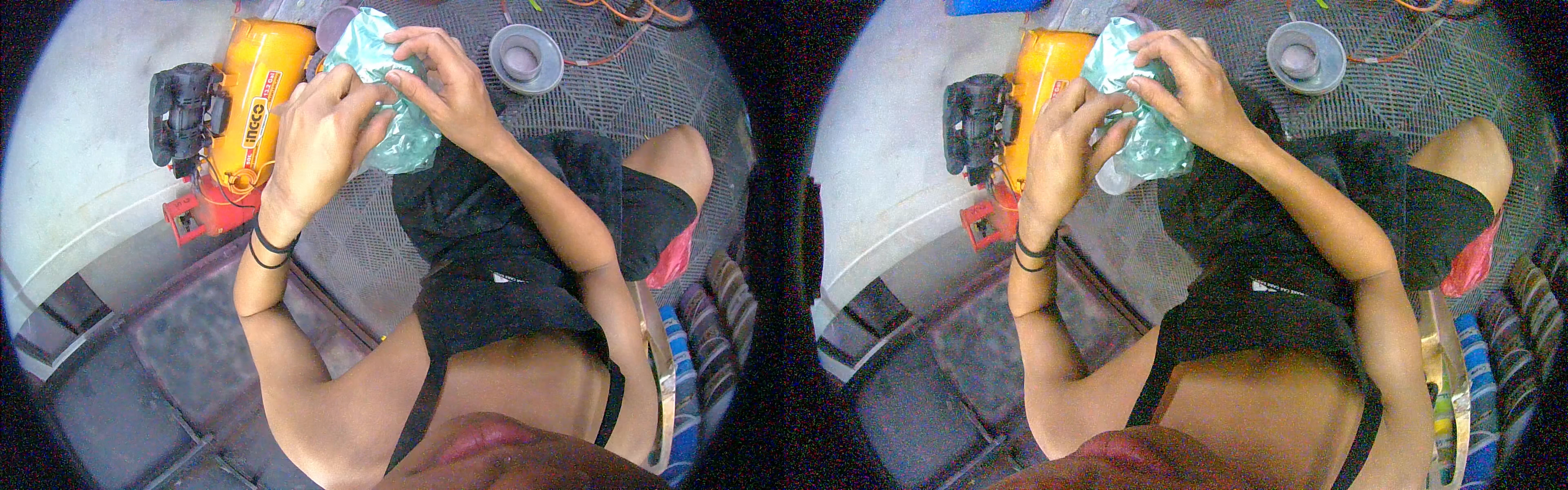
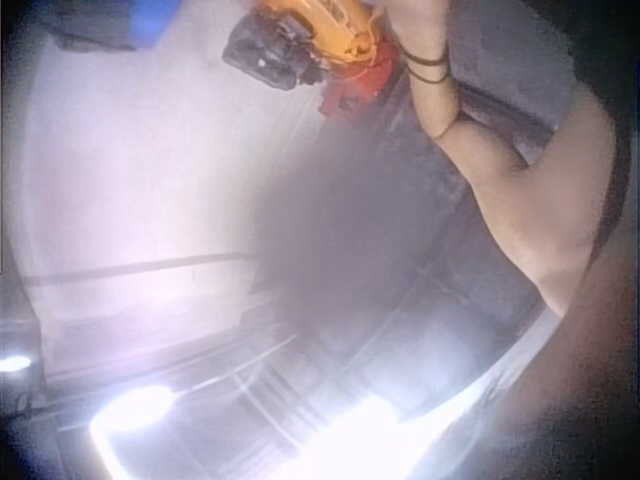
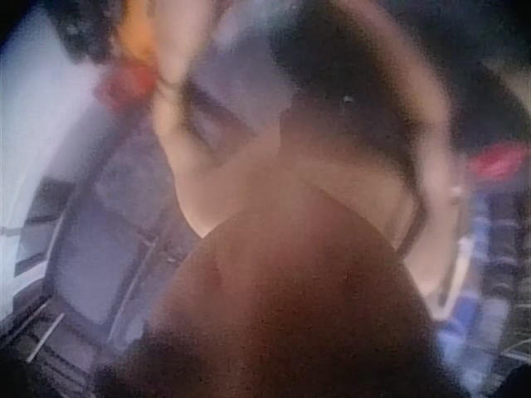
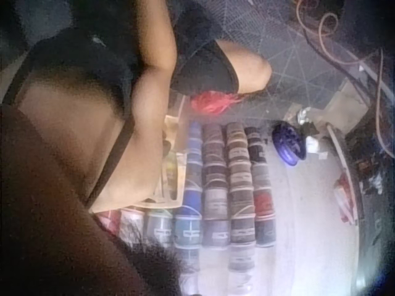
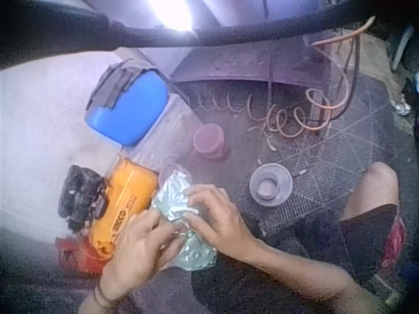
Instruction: The person sits on the floor and uses a yellow air compressor to blow air into a small container. They then open a green plastic bag and pour a white powder into the container.
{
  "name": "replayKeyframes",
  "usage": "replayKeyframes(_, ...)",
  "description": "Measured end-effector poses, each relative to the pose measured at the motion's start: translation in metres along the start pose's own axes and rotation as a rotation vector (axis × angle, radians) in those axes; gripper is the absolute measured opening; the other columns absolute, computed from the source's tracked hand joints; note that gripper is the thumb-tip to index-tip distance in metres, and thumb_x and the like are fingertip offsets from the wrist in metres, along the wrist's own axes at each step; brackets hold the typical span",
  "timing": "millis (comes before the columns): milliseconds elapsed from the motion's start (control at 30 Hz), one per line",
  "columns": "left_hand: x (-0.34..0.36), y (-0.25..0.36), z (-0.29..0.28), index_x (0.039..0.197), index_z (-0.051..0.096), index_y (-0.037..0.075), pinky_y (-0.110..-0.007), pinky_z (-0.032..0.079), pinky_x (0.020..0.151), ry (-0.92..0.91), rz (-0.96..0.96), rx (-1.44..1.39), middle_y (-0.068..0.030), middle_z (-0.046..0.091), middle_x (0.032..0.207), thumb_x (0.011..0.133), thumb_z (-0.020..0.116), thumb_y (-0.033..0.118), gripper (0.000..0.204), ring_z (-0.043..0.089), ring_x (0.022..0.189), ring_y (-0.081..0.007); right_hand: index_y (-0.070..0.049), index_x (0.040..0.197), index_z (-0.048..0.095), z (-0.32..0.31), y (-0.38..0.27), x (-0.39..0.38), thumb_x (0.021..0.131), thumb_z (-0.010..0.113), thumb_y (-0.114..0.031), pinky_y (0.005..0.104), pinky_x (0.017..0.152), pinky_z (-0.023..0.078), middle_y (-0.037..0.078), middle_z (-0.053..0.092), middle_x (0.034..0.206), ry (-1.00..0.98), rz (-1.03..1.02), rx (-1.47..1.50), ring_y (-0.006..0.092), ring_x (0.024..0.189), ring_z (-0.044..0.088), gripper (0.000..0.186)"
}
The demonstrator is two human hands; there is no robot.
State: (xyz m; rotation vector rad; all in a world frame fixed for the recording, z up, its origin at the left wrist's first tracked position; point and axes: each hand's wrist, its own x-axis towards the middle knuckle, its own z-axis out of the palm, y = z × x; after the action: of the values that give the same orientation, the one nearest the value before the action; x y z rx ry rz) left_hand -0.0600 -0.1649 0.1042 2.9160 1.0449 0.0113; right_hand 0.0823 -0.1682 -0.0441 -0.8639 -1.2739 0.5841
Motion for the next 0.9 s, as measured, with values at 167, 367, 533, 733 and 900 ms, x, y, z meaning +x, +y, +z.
replayKeyframes(167, 0.01, -0.009, -0.004, 0.086, 0.066, 0.006, -0.043, 0.047, 0.066, -0.067, 0.021, -0.059, -0.0108, 0.056, 0.076, 0.079, 0.069, 0.016, 0.013, 0.061, 0.074, -0.0316, -0.007, 0.097, 0.057, 0.002, -0.001, 0.0, 0.082, 0.069, -0.017, 0.0403, 0.095, 0.04, 0.01, 0.063, 0.115, -0.005, 0.005, 0.002, 0.0303, 0.11, 0.057, 0.021)
replayKeyframes(367, 0.029, -0.014, -0.013, 0.081, 0.064, 0.002, -0.046, 0.049, 0.066, -0.163, 0.128, -0.029, -0.0144, 0.06, 0.076, 0.085, 0.064, 0.018, 0.017, 0.062, 0.072, -0.0349, -0.006, 0.098, 0.057, 0.001, -0.005, 0.001, 0.082, 0.067, -0.015, 0.0406, 0.095, 0.041, 0.011, 0.063, 0.114, -0.018, 0.023, 0.004, 0.0307, 0.111, 0.057, 0.02)
replayKeyframes(533, 0.033, -0.022, -0.011, 0.09, 0.063, 0.002, -0.043, 0.046, 0.068, -0.28, 0.066, -0.096, -0.0138, 0.056, 0.077, 0.09, 0.061, 0.022, 0.021, 0.059, 0.074, -0.0333, -0.006, 0.098, 0.058, 0.0, -0.005, 0.001, 0.083, 0.067, -0.014, 0.0408, 0.095, 0.041, 0.011, 0.063, 0.114, -0.017, 0.032, 0.008, 0.0314, 0.11, 0.057, 0.02)
replayKeyframes(733, 0.03, -0.016, -0.009, 0.086, 0.064, 0.003, -0.046, 0.048, 0.068, -0.136, 0.098, -0.044, -0.0124, 0.059, 0.08, 0.088, 0.061, 0.022, 0.02, 0.061, 0.079, -0.0333, -0.006, 0.098, 0.058, 0.0, 0.0, 0.002, 0.083, 0.067, -0.016, 0.0406, 0.095, 0.041, 0.011, 0.063, 0.114, 0.003, 0.046, 0.043, 0.0311, 0.11, 0.058, 0.02)
replayKeyframes(900, 0.017, -0.016, -0.007, 0.089, 0.062, 0.006, -0.042, 0.044, 0.067, -0.04, 0.174, -0.005, -0.0088, 0.053, 0.079, 0.086, 0.065, 0.023, 0.017, 0.055, 0.078, -0.0285, -0.006, 0.098, 0.058, -0.001, 0.002, 0.002, 0.085, 0.067, -0.017, 0.0402, 0.094, 0.041, 0.01, 0.064, 0.114, 0.002, 0.026, 0.036, 0.0305, 0.11, 0.057, 0.02)
